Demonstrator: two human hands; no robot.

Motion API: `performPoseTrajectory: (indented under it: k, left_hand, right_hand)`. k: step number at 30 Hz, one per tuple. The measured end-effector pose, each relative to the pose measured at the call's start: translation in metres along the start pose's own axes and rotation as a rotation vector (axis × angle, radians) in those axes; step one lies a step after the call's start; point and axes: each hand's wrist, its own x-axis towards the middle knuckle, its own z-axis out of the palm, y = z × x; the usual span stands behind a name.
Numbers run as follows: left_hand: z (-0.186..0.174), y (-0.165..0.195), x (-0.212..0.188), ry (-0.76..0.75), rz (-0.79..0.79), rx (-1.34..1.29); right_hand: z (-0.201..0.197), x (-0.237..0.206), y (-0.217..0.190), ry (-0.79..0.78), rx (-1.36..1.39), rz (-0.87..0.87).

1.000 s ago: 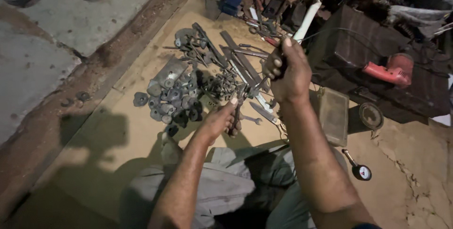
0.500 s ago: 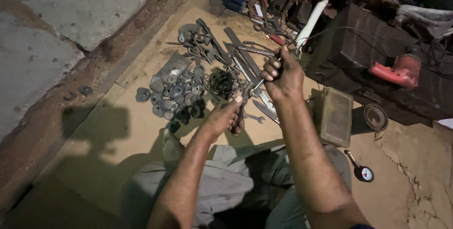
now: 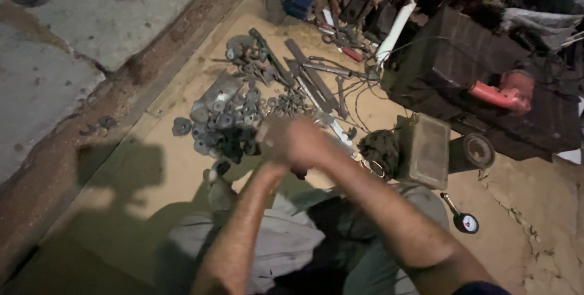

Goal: The person sits on the floor and handles various metal bolts, washers, and plates, using pliers and a wrench to work on a mechanical assembly.

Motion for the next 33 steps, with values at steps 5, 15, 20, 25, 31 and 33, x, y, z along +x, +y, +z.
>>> performPoseTrajectory:
  k: [5,15,20,25,31,33]
  left_hand:
    - [-0.011,-0.020,-0.001,-0.004,0.198,0.024]
    - [-0.007,0.015,0.003,0.084,-0.395,-0.128]
    - [-0.006,0.025,0.000,0.000,-0.375,-0.198]
    - [-0.003,0.032,-0.001,0.010,-0.410,-0.108]
    - [-0.002,0.033,-0.001,0.009,-0.400,-0.129]
    - [-0.003,0.031,-0.002,0.006,-0.375,-0.148]
  right_hand:
    - [0.012,-0.019,-0.059,-0.069,0.008,-0.219]
    - [-0.089,-0.019,0.040,0.833,1.476,0.172]
    - [-0.072,-0.020,0.075,0.880,1.816,0.261]
    - [-0.056,-0.018,0.094,0.942,1.902,0.408]
    - [-0.055,-0.014,0.097,0.902,1.929,0.389]
    - [-0.055,-0.013,0.094,0.863,1.865,0.376]
